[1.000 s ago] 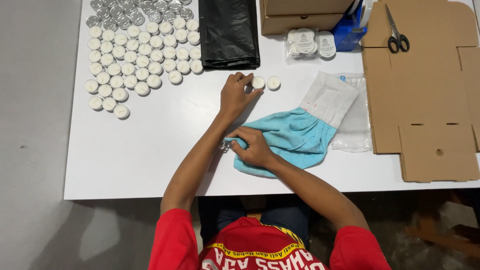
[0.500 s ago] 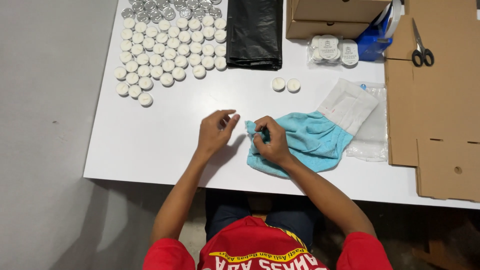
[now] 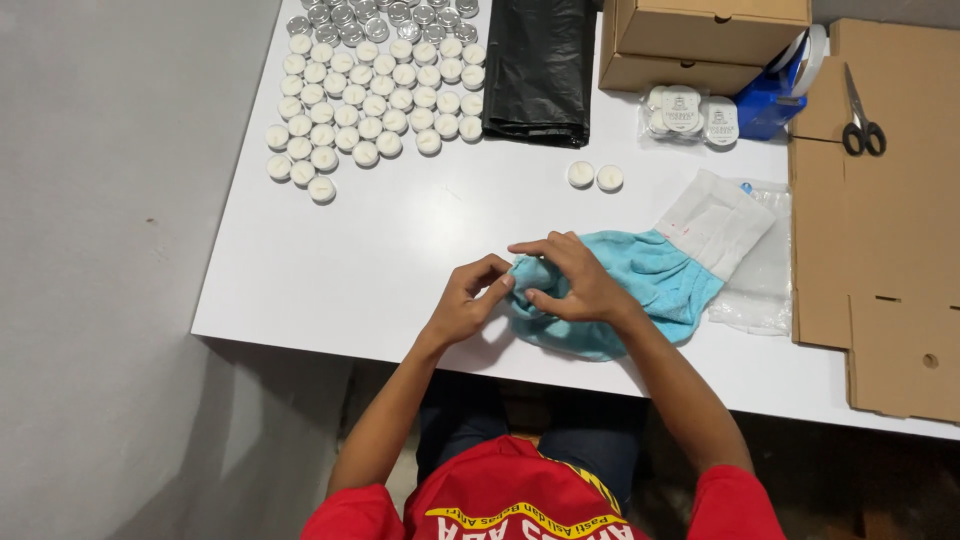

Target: Cleaning individual candle bases with a cloth and placing them into a plastic bag for packaging.

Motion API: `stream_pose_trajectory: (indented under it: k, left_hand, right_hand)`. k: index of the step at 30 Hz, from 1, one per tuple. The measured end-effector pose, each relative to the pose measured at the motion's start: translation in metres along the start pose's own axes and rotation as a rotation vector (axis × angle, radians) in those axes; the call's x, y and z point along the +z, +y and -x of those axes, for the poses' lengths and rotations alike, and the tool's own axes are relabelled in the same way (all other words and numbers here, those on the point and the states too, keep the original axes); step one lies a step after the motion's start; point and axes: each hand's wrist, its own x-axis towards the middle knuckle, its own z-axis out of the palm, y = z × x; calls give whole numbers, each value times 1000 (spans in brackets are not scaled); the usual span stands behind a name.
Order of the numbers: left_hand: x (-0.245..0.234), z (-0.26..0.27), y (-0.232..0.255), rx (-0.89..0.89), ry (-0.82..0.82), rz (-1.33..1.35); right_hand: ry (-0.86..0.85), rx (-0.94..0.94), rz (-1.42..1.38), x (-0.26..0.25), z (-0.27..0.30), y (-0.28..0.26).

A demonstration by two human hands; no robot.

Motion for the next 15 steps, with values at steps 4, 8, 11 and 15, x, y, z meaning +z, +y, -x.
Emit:
stream_pose_trajectory:
  k: [4,8,11,15]
  left_hand:
    - [2,-3,10,5,31,-46]
    - [12,-7,2,39,178,-227]
    - [6,-7,10,78,336,-393]
    - [-43,-3,19,64,678,-628]
  right_hand:
    - [-84,33,79,-23,-10,-17]
    - [-122,298,-280,-32,-18,-16]
    - [-63,431,-498,-21,-20,-1]
    - [124,567,-604,-9,-10,30]
